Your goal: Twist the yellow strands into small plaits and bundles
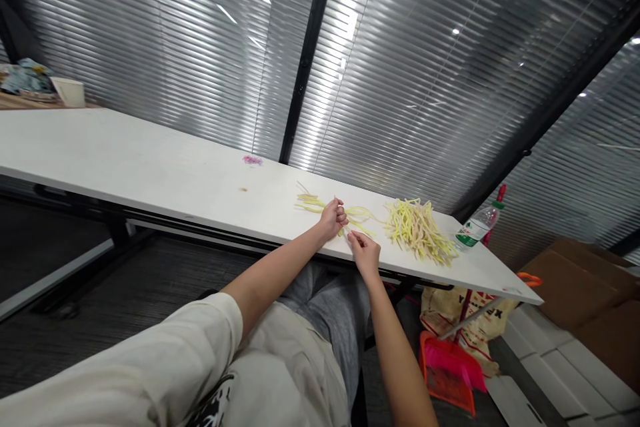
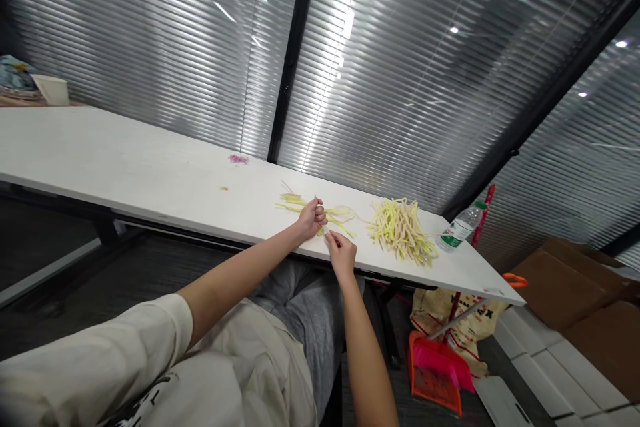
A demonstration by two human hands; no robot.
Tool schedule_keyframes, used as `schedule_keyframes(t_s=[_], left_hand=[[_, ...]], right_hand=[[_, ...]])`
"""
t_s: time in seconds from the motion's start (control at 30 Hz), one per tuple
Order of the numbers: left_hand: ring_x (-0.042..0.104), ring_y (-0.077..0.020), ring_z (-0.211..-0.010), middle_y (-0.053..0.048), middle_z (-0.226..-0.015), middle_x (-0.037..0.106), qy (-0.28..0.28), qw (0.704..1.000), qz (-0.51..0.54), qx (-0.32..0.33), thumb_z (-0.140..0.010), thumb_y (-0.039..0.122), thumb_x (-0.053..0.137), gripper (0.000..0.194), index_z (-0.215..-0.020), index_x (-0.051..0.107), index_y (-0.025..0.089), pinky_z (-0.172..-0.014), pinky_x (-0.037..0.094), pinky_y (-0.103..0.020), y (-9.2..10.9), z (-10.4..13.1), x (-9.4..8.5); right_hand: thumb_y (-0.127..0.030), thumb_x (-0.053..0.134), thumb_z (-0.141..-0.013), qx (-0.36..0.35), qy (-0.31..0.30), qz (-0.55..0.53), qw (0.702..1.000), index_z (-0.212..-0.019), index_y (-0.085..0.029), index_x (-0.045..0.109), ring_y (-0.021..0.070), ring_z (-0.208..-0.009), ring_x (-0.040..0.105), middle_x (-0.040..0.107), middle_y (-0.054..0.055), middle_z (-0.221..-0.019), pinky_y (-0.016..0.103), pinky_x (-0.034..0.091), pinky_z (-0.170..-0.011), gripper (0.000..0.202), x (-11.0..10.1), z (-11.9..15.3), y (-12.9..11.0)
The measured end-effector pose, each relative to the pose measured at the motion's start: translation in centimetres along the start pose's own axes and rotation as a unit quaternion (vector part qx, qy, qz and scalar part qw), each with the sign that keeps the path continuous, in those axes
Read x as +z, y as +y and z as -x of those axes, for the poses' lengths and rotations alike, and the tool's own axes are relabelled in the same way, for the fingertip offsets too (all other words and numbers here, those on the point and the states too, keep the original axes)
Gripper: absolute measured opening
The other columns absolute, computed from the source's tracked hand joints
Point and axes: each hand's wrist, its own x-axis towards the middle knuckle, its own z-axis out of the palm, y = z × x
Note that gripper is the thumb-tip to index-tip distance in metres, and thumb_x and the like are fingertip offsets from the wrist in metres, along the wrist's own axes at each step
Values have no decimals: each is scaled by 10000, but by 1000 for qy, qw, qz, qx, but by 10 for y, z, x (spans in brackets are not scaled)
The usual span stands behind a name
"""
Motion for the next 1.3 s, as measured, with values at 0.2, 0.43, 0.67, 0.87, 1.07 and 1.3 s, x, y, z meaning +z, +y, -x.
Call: schedule_keyframes(t_s=[0.2,0.43,0.67,0.87,1.07,1.3], left_hand=[[124,-49,-334,106,-435,170,13,1000,0,-3,-868,441,489,287,-725,405,206,-389,117,-201,-1,1,1],[139,-47,-330,107,-438,176,15,1000,5,6,-865,427,501,278,-729,408,203,-389,130,-200,0,2,1],[128,-44,-326,113,-436,169,34,999,14,4,-882,445,470,301,-727,394,199,-390,135,-200,3,3,4],[134,-51,-325,104,-426,180,38,999,9,3,-922,407,394,285,-727,393,199,-388,130,-201,4,4,5],[131,-49,-330,106,-432,173,42,999,9,7,-918,404,406,283,-724,390,198,-395,131,-203,4,5,6],[131,-49,-329,107,-432,168,34,999,-2,11,-910,407,421,278,-725,392,200,-396,132,-201,3,4,4]], right_hand=[[-459,534,-788,9,-15,-18,1000,-917,-141,713,172,-617,629,706,71,-726,270,487,-632,387,0,1,-1],[-447,553,-776,-4,1,13,1000,-961,-130,697,167,-645,617,703,75,-762,270,481,-666,394,0,0,-1],[-466,580,-754,-7,18,29,999,-824,-137,708,158,-609,599,691,58,-705,260,466,-653,360,0,-1,-3],[-448,559,-785,-29,6,8,1000,-797,-154,712,173,-640,625,702,54,-711,259,470,-657,332,1,1,2],[-437,541,-803,-42,10,7,999,-843,-148,717,193,-687,648,713,75,-751,270,480,-664,340,4,1,10],[-428,507,-831,-66,7,39,997,-861,-154,710,180,-683,633,702,67,-741,259,461,-657,343,3,1,10]])
